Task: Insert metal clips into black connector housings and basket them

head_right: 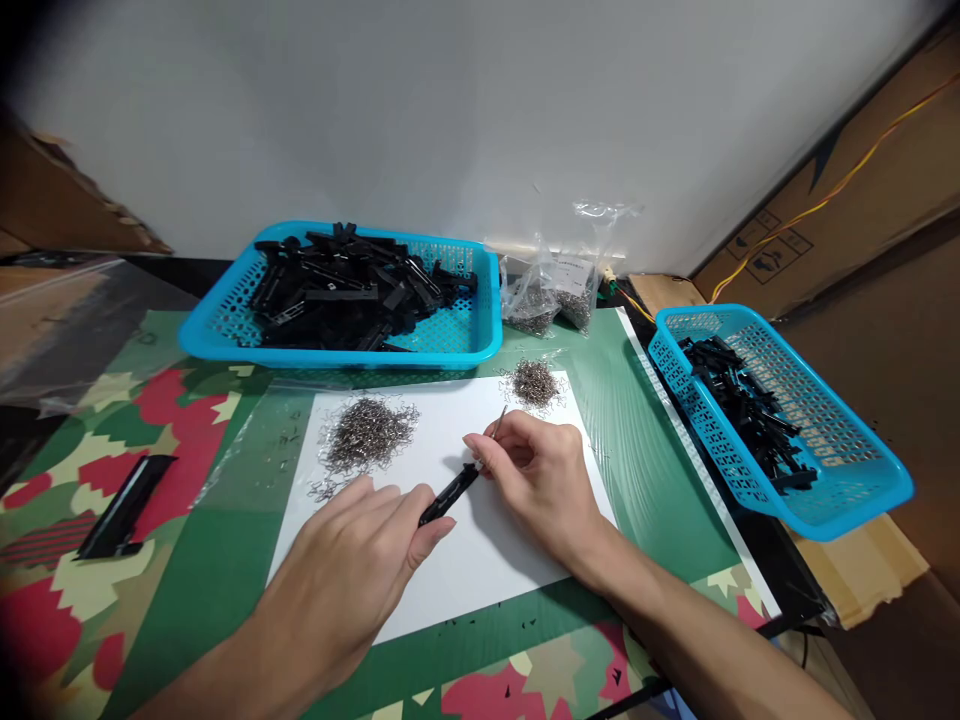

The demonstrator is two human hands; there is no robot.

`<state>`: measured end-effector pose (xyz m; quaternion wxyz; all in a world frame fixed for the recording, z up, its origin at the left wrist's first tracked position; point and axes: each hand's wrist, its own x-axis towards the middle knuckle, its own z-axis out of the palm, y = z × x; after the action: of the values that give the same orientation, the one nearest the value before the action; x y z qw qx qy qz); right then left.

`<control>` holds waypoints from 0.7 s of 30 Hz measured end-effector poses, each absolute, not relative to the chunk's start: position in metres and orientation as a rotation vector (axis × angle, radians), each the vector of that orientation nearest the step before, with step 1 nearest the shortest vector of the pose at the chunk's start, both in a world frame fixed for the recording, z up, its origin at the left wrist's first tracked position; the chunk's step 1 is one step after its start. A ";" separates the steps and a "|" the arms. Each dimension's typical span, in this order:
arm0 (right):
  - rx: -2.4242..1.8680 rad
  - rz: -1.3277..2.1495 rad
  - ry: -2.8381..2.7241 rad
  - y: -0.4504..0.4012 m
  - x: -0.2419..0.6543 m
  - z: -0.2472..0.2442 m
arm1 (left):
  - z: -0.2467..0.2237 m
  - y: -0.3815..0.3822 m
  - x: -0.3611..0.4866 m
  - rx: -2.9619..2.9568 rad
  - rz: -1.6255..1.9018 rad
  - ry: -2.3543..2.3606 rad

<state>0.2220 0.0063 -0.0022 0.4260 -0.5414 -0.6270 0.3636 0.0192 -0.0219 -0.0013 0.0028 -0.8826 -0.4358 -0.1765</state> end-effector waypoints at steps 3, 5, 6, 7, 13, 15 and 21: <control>-1.360 0.815 -1.646 0.005 0.221 -0.001 | -0.001 -0.022 0.019 -2.766 -0.536 -1.365; -1.348 0.770 -1.670 0.003 0.220 -0.001 | -0.002 -0.021 0.019 -2.758 -0.530 -1.342; -1.335 0.756 -1.674 0.002 0.219 -0.001 | -0.002 -0.021 0.019 -2.752 -0.530 -1.332; -1.320 0.744 -1.678 0.002 0.218 -0.002 | -0.003 -0.020 0.019 -2.749 -0.531 -1.326; -1.263 0.828 -1.632 0.012 0.223 -0.003 | 0.002 -0.018 0.017 -2.797 -0.492 -1.323; -1.212 0.851 -1.573 0.011 0.224 0.007 | 0.003 -0.017 0.017 -2.810 -0.473 -1.331; -0.721 1.976 -1.055 -0.051 0.191 0.032 | -0.010 -0.021 0.015 -2.769 -0.577 -1.361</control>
<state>0.1913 -0.0509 0.0316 0.3842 -0.2828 -0.4139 0.7753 0.0155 -0.0207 -0.0100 0.0015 -0.8821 -0.4337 -0.1837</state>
